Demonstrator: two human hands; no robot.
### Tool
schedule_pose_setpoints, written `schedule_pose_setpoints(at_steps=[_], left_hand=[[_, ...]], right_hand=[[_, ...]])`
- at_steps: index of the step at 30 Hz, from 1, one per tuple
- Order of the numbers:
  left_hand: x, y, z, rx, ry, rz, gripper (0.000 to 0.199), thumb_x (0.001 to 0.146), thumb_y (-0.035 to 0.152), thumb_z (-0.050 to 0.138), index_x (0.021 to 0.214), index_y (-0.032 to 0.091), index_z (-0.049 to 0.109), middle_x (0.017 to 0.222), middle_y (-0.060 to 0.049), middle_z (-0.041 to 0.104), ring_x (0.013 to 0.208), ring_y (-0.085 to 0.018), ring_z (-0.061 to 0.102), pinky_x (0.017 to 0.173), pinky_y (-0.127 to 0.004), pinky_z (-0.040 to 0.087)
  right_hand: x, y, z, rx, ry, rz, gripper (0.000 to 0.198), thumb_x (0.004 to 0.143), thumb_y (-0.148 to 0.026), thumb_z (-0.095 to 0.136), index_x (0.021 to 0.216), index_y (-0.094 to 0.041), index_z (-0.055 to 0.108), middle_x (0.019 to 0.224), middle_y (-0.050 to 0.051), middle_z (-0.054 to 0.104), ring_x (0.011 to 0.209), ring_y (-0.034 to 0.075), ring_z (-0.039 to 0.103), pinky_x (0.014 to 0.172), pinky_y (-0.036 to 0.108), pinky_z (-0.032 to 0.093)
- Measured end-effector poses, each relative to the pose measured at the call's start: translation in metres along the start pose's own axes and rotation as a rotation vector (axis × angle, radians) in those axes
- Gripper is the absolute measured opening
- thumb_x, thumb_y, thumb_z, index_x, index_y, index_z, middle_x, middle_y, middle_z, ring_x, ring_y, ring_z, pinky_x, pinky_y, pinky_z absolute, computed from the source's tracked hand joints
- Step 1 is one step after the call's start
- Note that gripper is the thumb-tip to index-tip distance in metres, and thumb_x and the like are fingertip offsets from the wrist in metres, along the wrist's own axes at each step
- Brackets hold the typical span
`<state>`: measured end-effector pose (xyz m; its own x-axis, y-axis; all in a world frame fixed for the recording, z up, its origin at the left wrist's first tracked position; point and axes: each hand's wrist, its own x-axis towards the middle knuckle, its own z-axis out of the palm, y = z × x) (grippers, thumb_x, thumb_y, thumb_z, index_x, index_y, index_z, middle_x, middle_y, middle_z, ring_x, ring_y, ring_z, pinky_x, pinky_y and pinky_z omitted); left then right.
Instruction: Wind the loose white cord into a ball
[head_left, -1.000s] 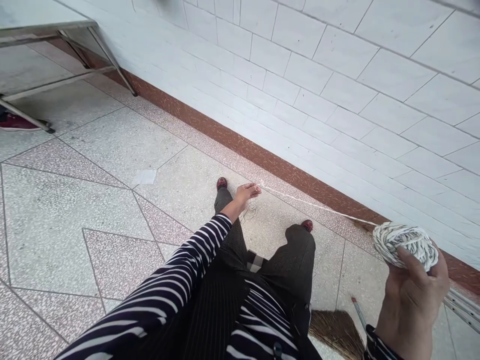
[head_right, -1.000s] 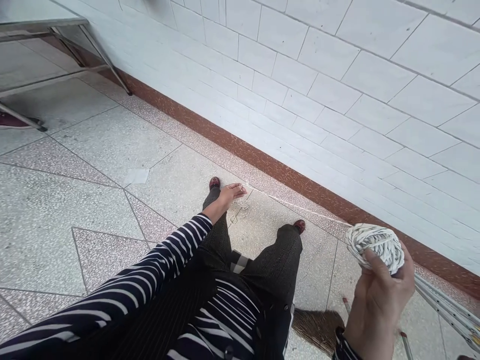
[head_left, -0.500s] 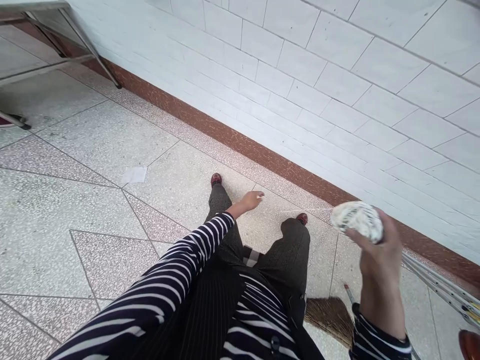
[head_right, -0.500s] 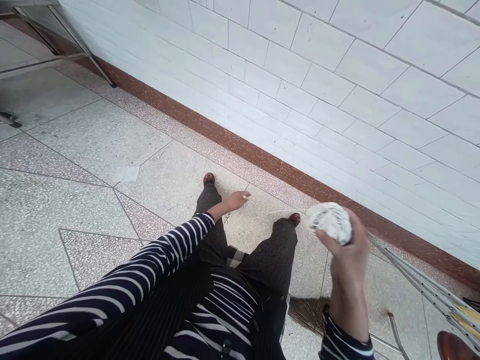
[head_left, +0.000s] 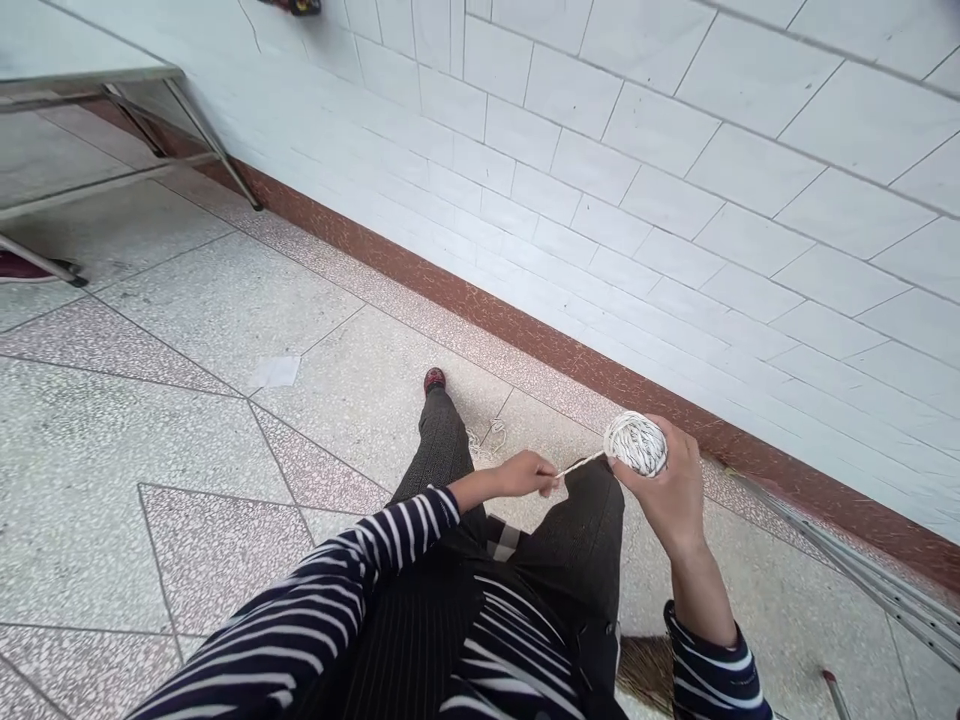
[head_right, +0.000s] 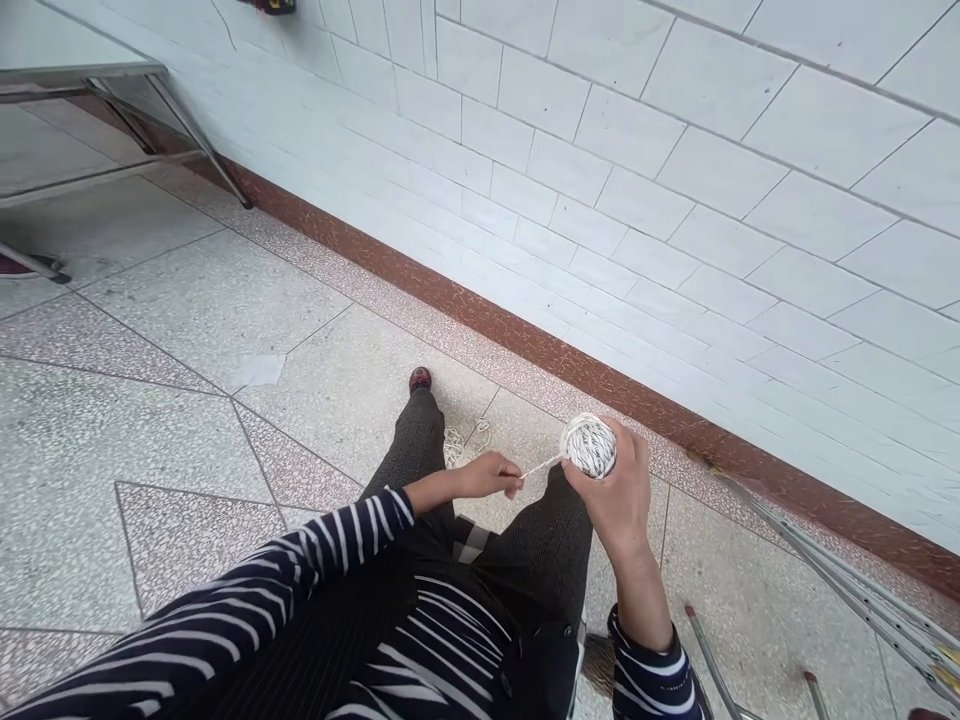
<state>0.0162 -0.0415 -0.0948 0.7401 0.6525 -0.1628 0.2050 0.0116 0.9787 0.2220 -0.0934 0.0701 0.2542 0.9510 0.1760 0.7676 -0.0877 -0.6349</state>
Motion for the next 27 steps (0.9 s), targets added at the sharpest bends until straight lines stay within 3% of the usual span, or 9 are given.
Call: schedule_pose_setpoints(at_steps=[3,5,10,14,17,19,23,27], left_hand=[[-0.024,-0.016,0.005,0.079,-0.008,-0.089,0.031,0.094,0.026,0.055,0.065,0.017,0.066,0.063,0.002,0.068,0.061,-0.010,0.059,0.064,-0.020,0.039],[-0.038,-0.014,0.008,0.191,-0.014,-0.104,0.030,0.093,0.023,0.054,0.065,0.017,0.063,0.062,0.002,0.066,0.059,-0.010,0.057,0.062,-0.020,0.037],[-0.053,0.022,0.011,0.544,-0.028,0.150,0.029,0.096,0.025,0.051,0.070,0.020,0.063,0.065,-0.001,0.066,0.059,-0.014,0.053,0.062,-0.025,0.033],[-0.036,0.044,-0.008,0.673,0.106,0.278,0.027,0.097,0.029,0.052,0.078,0.024,0.070,0.070,-0.006,0.069,0.065,-0.019,0.059,0.072,-0.029,0.039],[-0.019,0.041,-0.027,0.632,0.175,0.323,0.023,0.092,0.028,0.060,0.072,0.025,0.071,0.066,-0.006,0.069,0.067,-0.021,0.061,0.079,-0.030,0.043],[-0.013,0.030,-0.032,0.564,0.140,0.309,0.022,0.091,0.029,0.063,0.071,0.024,0.072,0.068,-0.005,0.071,0.069,-0.020,0.063,0.079,-0.028,0.043],[-0.020,0.003,-0.016,0.377,0.076,0.140,0.023,0.094,0.033,0.058,0.085,0.023,0.076,0.083,-0.003,0.077,0.078,-0.018,0.068,0.073,-0.023,0.041],[-0.037,-0.013,0.011,0.159,0.087,0.014,0.029,0.094,0.037,0.055,0.084,0.019,0.075,0.082,-0.002,0.075,0.078,-0.017,0.066,0.072,-0.022,0.043]], right_hand=[[0.006,0.024,0.012,-0.061,0.068,0.039,0.071,0.066,-0.050,0.077,0.129,-0.022,0.061,0.126,0.014,0.052,0.114,0.034,0.052,0.091,0.047,0.045],[0.010,0.041,0.028,-0.062,0.061,0.101,0.071,0.065,-0.050,0.076,0.129,-0.022,0.062,0.129,0.015,0.047,0.115,0.035,0.050,0.090,0.047,0.045],[0.002,0.068,0.084,0.207,-0.100,0.253,0.075,0.058,-0.039,0.075,0.130,-0.023,0.059,0.143,0.014,0.036,0.126,0.037,0.044,0.109,0.052,0.036],[-0.036,0.069,0.114,0.397,-0.331,0.215,0.067,0.045,-0.023,0.077,0.111,-0.019,0.069,0.121,0.011,0.059,0.123,0.036,0.053,0.113,0.050,0.037],[-0.069,0.065,0.114,0.563,-0.544,0.221,0.074,0.038,-0.025,0.086,0.110,-0.018,0.072,0.110,0.009,0.070,0.106,0.034,0.065,0.100,0.048,0.049],[-0.085,0.062,0.105,0.718,-0.625,0.260,0.083,0.039,-0.030,0.090,0.119,-0.020,0.069,0.115,0.009,0.072,0.109,0.034,0.067,0.099,0.046,0.051],[-0.096,0.055,0.084,1.156,-0.565,0.522,0.084,0.046,-0.027,0.094,0.124,-0.025,0.066,0.122,0.008,0.071,0.118,0.034,0.064,0.103,0.046,0.049],[-0.089,0.051,0.073,1.317,-0.488,0.657,0.080,0.047,-0.025,0.094,0.122,-0.026,0.068,0.126,0.010,0.071,0.119,0.035,0.065,0.104,0.051,0.049]])
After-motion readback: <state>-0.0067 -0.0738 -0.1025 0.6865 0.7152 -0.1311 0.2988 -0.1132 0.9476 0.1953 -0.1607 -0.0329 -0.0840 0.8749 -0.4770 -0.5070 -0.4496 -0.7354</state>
